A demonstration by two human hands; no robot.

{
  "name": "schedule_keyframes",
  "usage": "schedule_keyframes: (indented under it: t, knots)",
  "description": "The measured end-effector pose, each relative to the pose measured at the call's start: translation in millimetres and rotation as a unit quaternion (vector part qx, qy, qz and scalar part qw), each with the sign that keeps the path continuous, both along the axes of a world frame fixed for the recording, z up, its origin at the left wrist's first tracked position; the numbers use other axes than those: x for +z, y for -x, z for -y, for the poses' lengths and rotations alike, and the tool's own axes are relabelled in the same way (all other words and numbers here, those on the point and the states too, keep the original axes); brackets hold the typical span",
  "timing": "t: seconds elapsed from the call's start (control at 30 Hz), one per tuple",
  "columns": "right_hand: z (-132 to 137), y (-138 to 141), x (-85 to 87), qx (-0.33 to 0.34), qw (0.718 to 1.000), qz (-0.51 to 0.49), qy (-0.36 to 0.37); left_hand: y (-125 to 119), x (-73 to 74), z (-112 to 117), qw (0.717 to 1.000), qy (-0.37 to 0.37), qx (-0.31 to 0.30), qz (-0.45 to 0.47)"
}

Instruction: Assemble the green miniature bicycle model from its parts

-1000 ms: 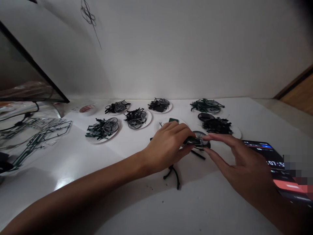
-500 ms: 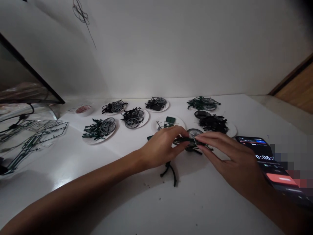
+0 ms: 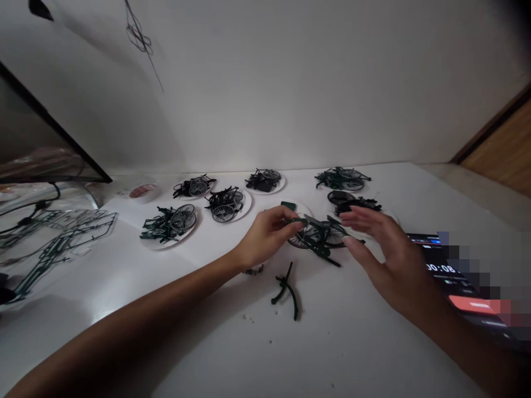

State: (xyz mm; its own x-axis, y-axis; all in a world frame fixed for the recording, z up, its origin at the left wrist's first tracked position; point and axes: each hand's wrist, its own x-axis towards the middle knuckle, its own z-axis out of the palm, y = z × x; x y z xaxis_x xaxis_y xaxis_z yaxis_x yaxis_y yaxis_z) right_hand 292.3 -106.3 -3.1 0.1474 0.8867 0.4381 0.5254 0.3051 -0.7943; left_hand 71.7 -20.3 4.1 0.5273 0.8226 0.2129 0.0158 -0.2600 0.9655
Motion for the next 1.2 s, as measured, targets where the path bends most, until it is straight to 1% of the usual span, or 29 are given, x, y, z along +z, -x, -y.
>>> schedule_keyframes:
  t: [0.07,0.13,0.2,0.27,0.4,0.57,0.63,0.73,0.8,0.87,0.93,1.0,1.1,1.2]
  knots:
    - [-5,-2,-4.2,0.023,0.995,-0.075,0.058,0,-2.6,-5,0.999,0.045,0.004,0.022]
    - [-8,-1,-7.7,0.047,0.982,-0.145,0.108,-1,-3.2,-6,0.996,0.079,0.008,0.043]
    - [-9,0,-10.0,0.072,0.966,-0.206,0.140,-3,-2.6,-4,0.993,0.105,0.009,0.062]
    - [-10,2,-11.9,0.090,0.950,-0.255,0.157,-5,-1.8,-1,0.989,0.125,0.007,0.075]
    - [-10,3,-15.5,0.098,0.929,-0.304,0.187,-10,-1.4,4,0.987,0.141,0.008,0.077]
    - [-9,4,-15.2,0.084,0.916,-0.320,0.227,-10,1.5,5,0.993,0.117,0.016,0.029]
    - [-8,5,-12.8,0.073,0.911,-0.334,0.231,-4,4.8,-1,0.996,0.090,0.022,-0.005]
    - [-10,7,-9.8,0.055,0.901,-0.367,0.223,13,10.1,-20,0.996,0.022,0.062,-0.060]
    - [-12,6,-9.5,0.042,0.896,-0.393,0.205,30,11.9,-37,0.990,-0.036,0.089,-0.104]
    - [-15,5,-9.8,0.034,0.892,-0.412,0.185,46,11.3,-52,0.977,-0.098,0.098,-0.160]
    - [-17,4,-8.8,0.036,0.890,-0.420,0.174,56,8.8,-60,0.957,-0.161,0.107,-0.217]
    - [-17,4,-5.3,0.039,0.890,-0.420,0.172,59,5.6,-62,0.932,-0.219,0.102,-0.271]
    - [-14,7,2.9,0.041,0.894,-0.411,0.174,54,2.5,-55,0.892,-0.295,0.073,-0.335]
    - [-13,10,8.0,0.042,0.899,-0.403,0.166,43,2.1,-51,0.853,-0.358,0.041,-0.379]
